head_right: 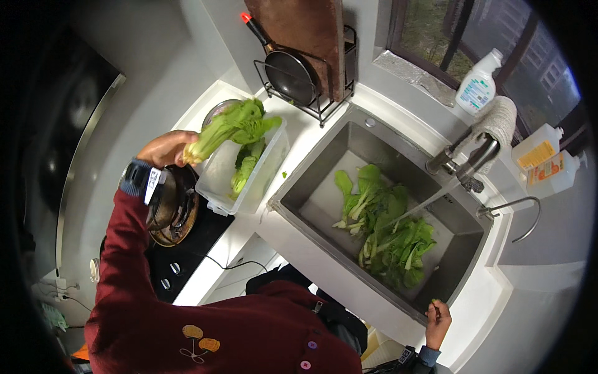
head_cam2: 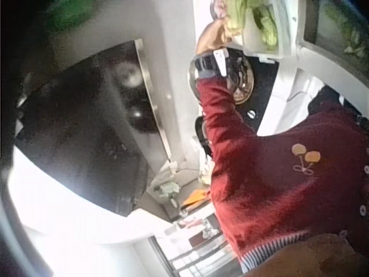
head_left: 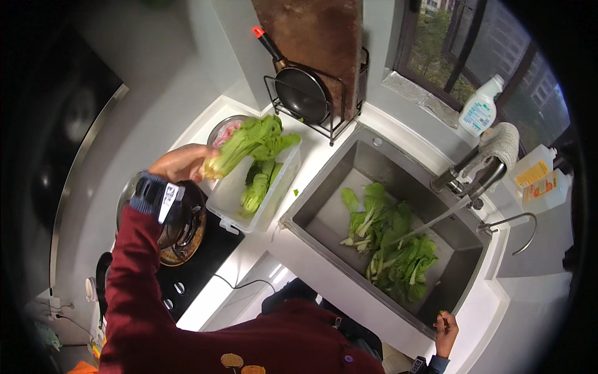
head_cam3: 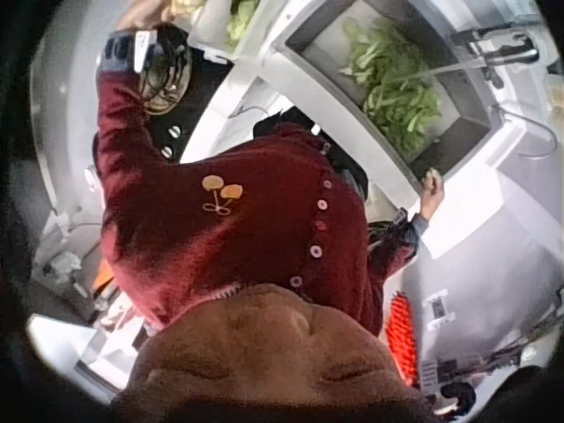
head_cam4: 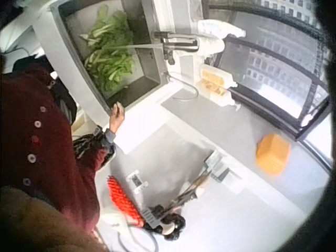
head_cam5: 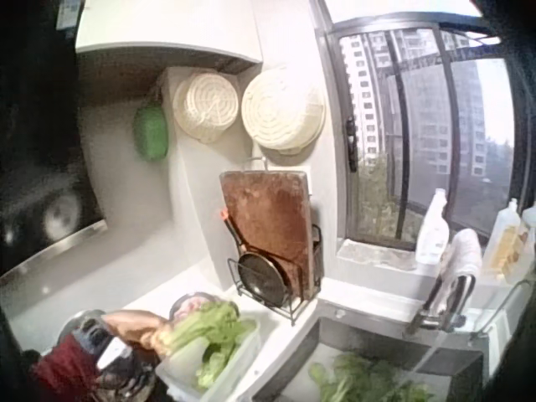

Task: The person washes leafy green vegetables under running water in a kitchen sink, removes outer leaves, and places the cleaned leaves into a plastic container. The person then stores the container in the refrigerator, retrieves a plastic bag, and fills a pot with water from the sink.

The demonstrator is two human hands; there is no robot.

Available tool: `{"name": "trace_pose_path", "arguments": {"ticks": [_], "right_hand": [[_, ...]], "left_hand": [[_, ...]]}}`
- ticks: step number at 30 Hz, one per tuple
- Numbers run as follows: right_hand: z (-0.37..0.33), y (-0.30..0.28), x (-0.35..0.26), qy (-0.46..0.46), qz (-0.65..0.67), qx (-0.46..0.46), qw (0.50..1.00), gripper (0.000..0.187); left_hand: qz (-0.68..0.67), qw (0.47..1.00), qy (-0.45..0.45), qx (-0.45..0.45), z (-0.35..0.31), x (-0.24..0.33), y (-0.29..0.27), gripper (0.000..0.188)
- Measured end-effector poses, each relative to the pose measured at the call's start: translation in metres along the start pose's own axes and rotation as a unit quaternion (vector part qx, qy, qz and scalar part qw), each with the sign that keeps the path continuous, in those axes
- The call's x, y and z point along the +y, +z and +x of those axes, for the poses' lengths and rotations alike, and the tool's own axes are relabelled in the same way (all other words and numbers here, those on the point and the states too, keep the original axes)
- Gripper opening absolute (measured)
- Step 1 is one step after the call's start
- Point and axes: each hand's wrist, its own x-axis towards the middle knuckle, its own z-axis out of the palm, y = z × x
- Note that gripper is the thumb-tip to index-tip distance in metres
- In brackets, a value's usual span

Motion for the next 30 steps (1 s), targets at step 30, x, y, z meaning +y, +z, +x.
{"name": "trace_pose_path", "arguments": {"ticks": [30], "right_hand": [[0.014, 0.048, -0.008, 0.206, 0.446, 0.015, 0.871, 0.015]], "left_hand": [[-0.101, 0.908, -0.037, -0.406, 0.081, -0.135, 0.495, 0.040]]}}
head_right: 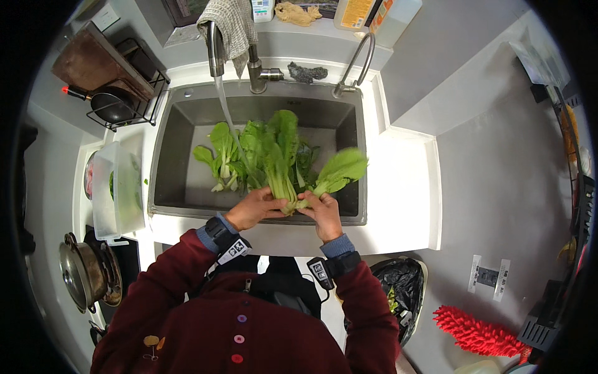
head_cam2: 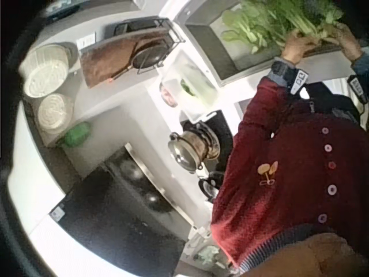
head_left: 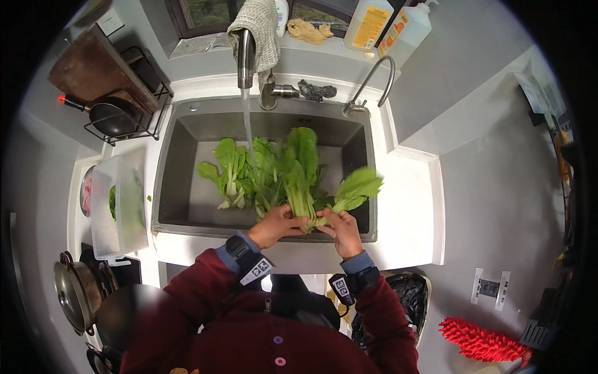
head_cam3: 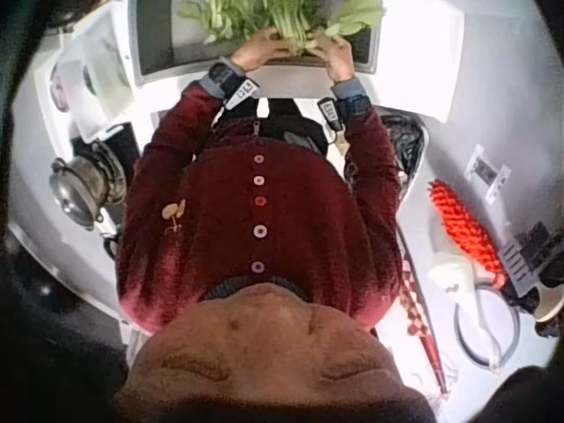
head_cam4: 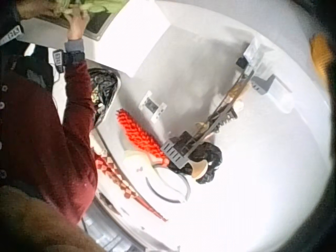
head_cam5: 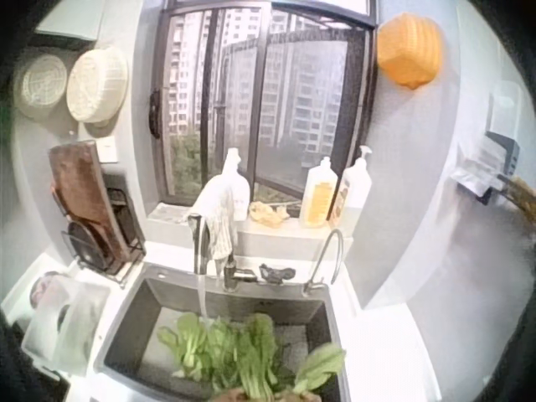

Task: The person washes leafy green vegetables under running water in a kitchen sink, removes outer leaves, and places the cleaned leaves into a plastic container. The person then stores the container in the refrigerator, retrieves a plastic bag, and fills a pot with water from the sink.

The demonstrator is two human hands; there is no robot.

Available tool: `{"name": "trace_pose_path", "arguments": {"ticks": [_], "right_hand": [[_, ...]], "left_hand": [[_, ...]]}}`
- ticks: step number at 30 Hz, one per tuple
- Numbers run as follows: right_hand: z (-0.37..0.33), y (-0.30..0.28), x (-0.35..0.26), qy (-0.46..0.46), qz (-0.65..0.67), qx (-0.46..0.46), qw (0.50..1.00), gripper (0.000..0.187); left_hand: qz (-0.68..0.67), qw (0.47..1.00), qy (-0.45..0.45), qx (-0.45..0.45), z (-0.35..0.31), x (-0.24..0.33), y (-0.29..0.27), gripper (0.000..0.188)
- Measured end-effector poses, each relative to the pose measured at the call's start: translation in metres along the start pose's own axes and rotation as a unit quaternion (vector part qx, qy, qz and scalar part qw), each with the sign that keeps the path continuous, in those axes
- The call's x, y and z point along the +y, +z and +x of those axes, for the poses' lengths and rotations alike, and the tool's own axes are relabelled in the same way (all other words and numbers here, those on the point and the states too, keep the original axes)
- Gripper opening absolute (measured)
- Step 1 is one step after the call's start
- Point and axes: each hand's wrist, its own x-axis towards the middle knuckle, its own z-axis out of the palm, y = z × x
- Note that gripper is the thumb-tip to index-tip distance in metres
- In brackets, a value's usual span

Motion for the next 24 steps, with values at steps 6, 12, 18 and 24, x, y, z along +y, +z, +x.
{"name": "trace_pose_path", "arguments": {"ticks": [6, 12, 18, 24], "right_hand": [[0.028, -0.016, 0.002, 0.049, 0.103, -0.054, 0.992, 0.016], [0.036, -0.013, -0.014, 0.052, -0.181, -0.057, 0.981, 0.042], [0.022, 0.023, -0.009, -0.114, -0.342, -0.181, 0.915, 0.038], [0.027, 0.017, 0.000, -0.088, -0.224, -0.051, 0.969, 0.027]], "left_hand": [[-0.104, 0.994, -0.014, -0.027, -0.001, 0.009, -0.005, 0.036], [-0.065, 0.998, -0.002, -0.018, -0.011, 0.025, -0.019, 0.039], [0.111, 0.994, -0.011, 0.014, -0.002, 0.017, -0.011, 0.037], [-0.006, 0.998, 0.026, 0.063, 0.004, 0.012, -0.004, 0.030]]}}
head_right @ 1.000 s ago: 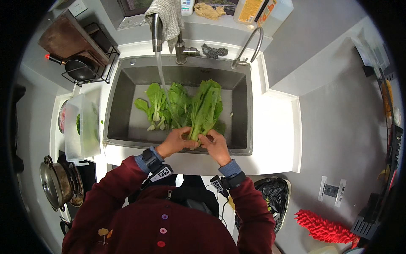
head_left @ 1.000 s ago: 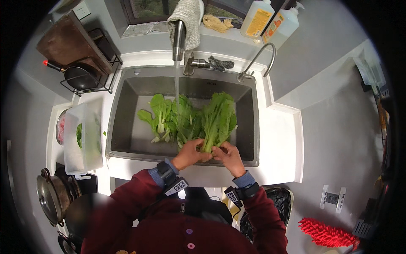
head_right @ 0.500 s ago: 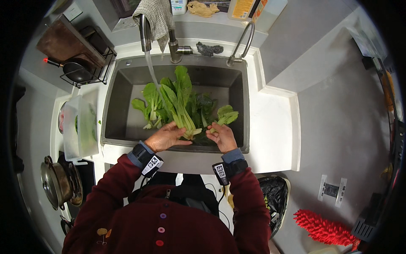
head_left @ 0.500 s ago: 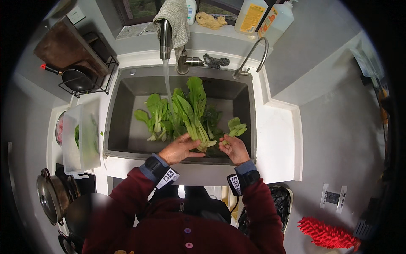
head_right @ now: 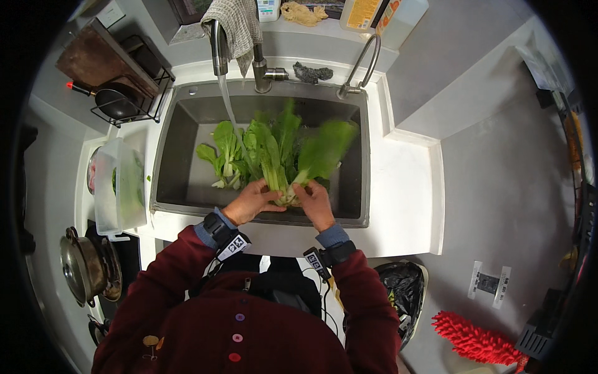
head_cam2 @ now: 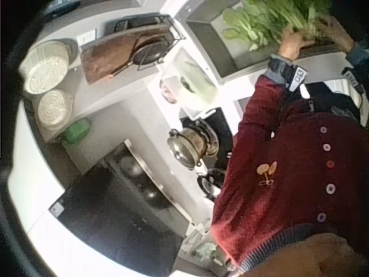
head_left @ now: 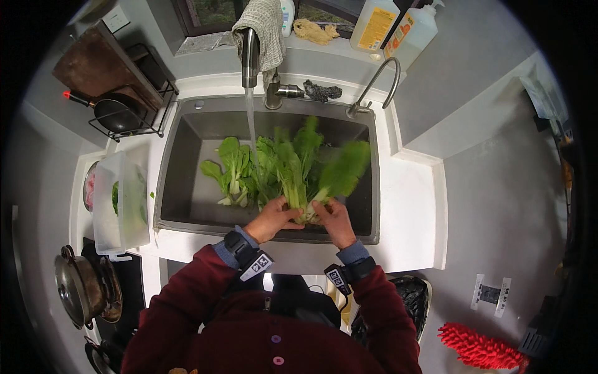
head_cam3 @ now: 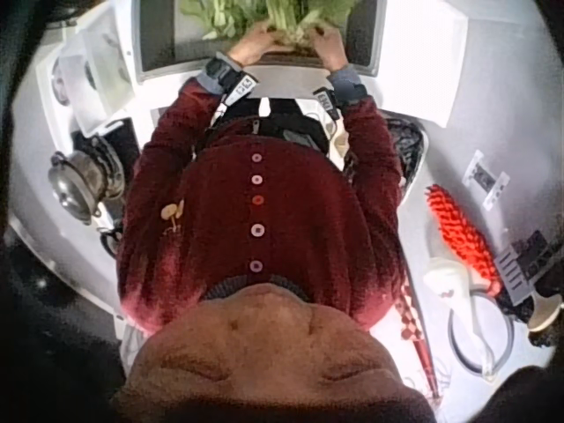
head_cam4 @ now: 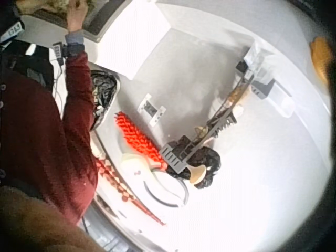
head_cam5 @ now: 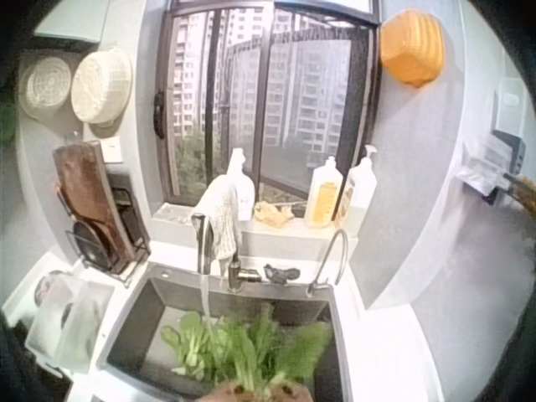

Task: The person washes leafy green vegetables under running water in a kitchen sink, removes outer leaves, and places the cleaned leaves into a plastic container. The person then stores the container in the refrigerator, retrieves a plastic bag, and fills a pot with water from the sink.

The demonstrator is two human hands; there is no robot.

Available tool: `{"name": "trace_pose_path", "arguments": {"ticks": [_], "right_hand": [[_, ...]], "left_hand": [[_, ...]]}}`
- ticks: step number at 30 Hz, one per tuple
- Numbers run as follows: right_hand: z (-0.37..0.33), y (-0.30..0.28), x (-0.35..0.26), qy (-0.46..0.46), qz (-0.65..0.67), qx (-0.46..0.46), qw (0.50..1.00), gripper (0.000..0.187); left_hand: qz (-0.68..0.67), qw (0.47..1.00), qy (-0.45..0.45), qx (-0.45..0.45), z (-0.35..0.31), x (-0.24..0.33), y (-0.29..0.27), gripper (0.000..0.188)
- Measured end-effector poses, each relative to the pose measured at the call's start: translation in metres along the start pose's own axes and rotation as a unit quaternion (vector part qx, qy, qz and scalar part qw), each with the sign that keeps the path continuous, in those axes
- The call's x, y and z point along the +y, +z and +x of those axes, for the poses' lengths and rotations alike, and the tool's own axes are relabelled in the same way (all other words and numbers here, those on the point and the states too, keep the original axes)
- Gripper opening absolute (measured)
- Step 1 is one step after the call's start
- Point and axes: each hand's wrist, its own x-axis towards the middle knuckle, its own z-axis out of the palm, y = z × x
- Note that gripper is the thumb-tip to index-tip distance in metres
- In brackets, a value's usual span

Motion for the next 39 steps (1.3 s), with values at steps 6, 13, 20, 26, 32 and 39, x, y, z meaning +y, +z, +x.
{"name": "trace_pose_path", "arguments": {"ticks": [6, 13, 20, 26, 32, 39], "right_hand": [[0.001, -0.015, 0.018, 0.078, 0.347, 0.016, 0.935, 0.023], [0.009, -0.023, 0.000, 0.151, 0.060, -0.009, 0.987, 0.045], [0.004, -0.005, -0.013, 0.059, -0.003, -0.152, 0.987, 0.035], [0.010, 0.004, 0.005, -0.009, 0.008, 0.028, 1.000, 0.027], [-0.001, 0.013, 0.002, -0.032, 0.020, 0.072, 0.997, 0.027], [-0.013, 0.009, -0.019, 0.086, 0.207, -0.044, 0.974, 0.029]], "left_hand": [[-0.193, 0.977, 0.052, -0.072, 0.002, 0.005, -0.003, 0.035], [-0.069, 0.991, -0.059, -0.101, -0.003, 0.012, -0.017, 0.045], [0.182, 0.982, 0.009, -0.057, 0.007, 0.016, -0.017, 0.059], [0.199, 0.972, 0.102, 0.076, 0.016, -0.006, 0.001, 0.057], [0.334, 0.932, 0.064, 0.125, 0.010, -0.024, 0.020, 0.044], [0.321, 0.915, 0.209, 0.128, 0.008, -0.023, 0.022, 0.044]]}}
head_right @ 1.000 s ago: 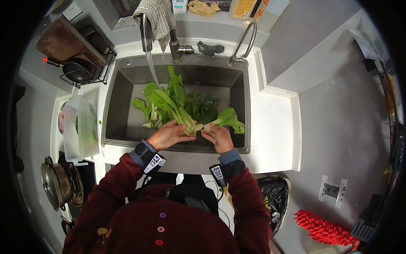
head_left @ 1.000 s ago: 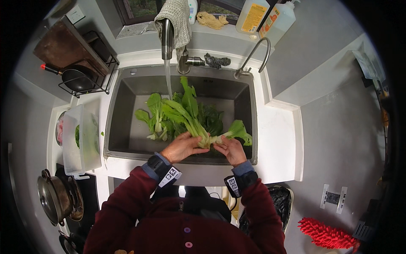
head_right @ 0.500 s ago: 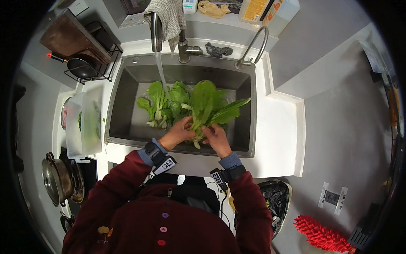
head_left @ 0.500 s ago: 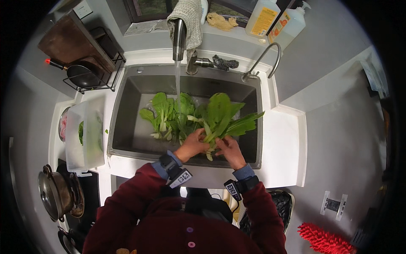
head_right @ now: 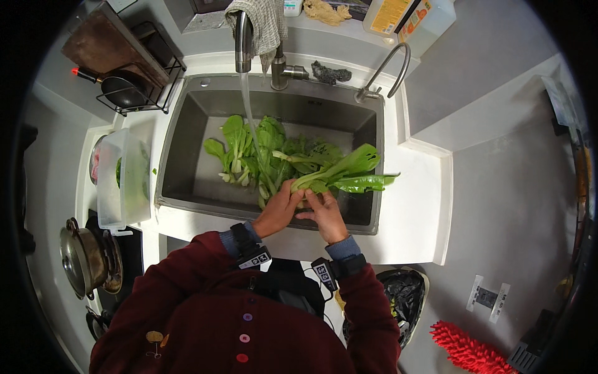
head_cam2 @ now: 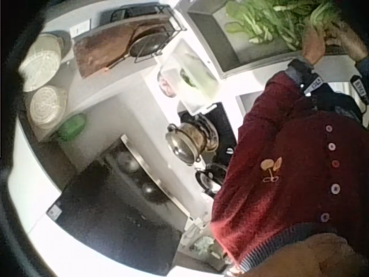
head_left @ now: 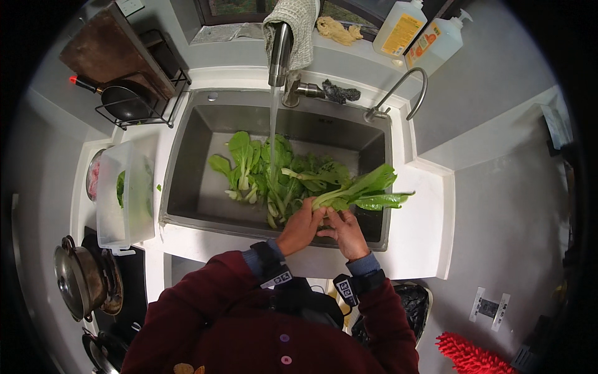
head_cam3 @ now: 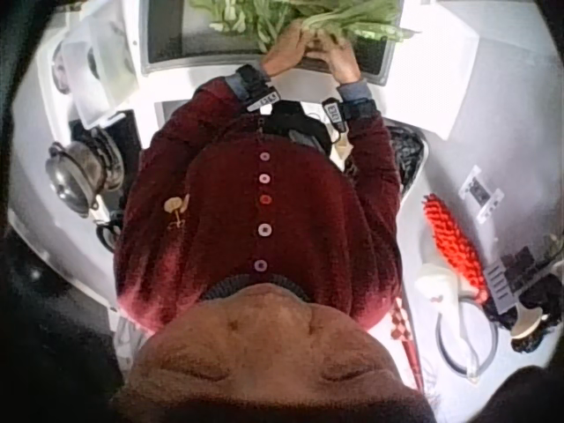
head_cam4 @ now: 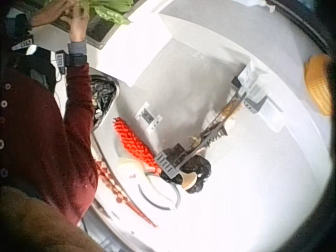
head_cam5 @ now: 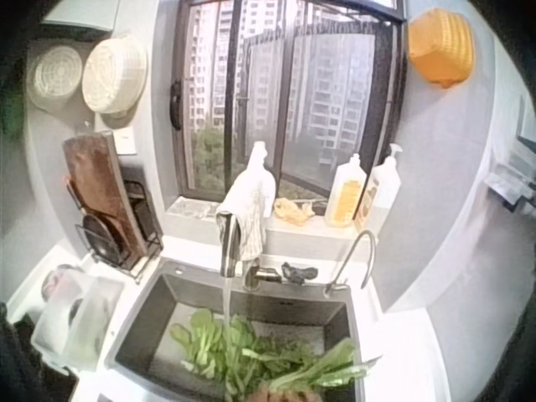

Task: The person washes leafy green vegetables under running water in a kitchen sink, removes outer leaves, and places the cleaned leaves into a plastic container. The person then stores the container in the refrigerator, retrieves a plastic bag, and fills a pot with water from the sink.

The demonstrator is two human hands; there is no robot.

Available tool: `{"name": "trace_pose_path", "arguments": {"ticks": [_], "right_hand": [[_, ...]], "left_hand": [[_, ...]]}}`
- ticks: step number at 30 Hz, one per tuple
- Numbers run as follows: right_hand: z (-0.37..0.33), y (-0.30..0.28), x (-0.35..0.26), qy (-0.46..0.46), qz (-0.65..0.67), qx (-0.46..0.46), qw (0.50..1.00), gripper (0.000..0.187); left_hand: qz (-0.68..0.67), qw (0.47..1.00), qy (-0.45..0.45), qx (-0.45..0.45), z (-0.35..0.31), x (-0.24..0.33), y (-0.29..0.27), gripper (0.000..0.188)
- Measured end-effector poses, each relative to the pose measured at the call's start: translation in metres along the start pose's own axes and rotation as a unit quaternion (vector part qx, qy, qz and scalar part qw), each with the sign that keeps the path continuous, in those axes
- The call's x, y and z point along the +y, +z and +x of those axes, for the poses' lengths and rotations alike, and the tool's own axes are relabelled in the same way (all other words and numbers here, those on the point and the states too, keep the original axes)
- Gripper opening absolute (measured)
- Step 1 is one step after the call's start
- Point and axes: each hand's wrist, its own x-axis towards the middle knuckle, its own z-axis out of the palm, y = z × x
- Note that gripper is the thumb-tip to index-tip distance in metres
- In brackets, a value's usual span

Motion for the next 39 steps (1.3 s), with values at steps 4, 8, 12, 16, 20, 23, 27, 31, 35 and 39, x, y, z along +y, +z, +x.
{"name": "trace_pose_path", "arguments": {"ticks": [4, 8, 12, 16, 20, 23, 27, 31, 35, 39], "right_hand": [[0.005, 0.003, 0.003, -0.045, 0.000, -0.031, 0.999, 0.026], [0.014, 0.007, 0.010, -0.069, 0.007, -0.010, 0.998, 0.026], [0.015, 0.010, 0.011, -0.055, 0.093, -0.008, 0.994, 0.026], [0.014, 0.015, 0.006, -0.031, 0.125, -0.018, 0.991, 0.027], [0.012, 0.018, 0.003, -0.041, 0.006, -0.033, 0.999, 0.032], [0.015, 0.019, 0.006, -0.045, -0.033, 0.004, 0.998, 0.034], [0.025, 0.028, 0.015, -0.091, -0.074, 0.098, 0.988, 0.031], [0.031, 0.041, 0.017, -0.159, -0.084, 0.109, 0.978, 0.022], [0.023, 0.049, 0.005, -0.087, -0.024, 0.054, 0.995, 0.021], [0.019, 0.052, -0.003, -0.033, 0.060, 0.034, 0.997, 0.022]], "left_hand": [[-0.133, 0.990, -0.040, -0.022, 0.003, -0.005, -0.002, 0.047], [-0.142, 0.989, 0.006, 0.047, 0.007, -0.006, -0.008, 0.037], [-0.454, 0.857, -0.241, -0.022, 0.015, 0.000, -0.021, 0.035], [-0.431, 0.860, -0.257, -0.093, 0.018, 0.006, -0.042, 0.035], [-0.311, 0.899, -0.247, -0.186, 0.018, 0.014, -0.057, 0.033], [-0.240, 0.924, -0.243, -0.172, 0.018, 0.019, -0.057, 0.038], [-0.143, 0.959, -0.224, -0.094, 0.014, 0.019, -0.043, 0.046], [-0.108, 0.988, -0.083, 0.076, 0.010, 0.009, -0.022, 0.046], [-0.215, 0.965, -0.112, 0.096, 0.010, -0.004, -0.024, 0.047], [-0.137, 0.979, -0.062, 0.138, 0.013, -0.017, -0.028, 0.053]]}}
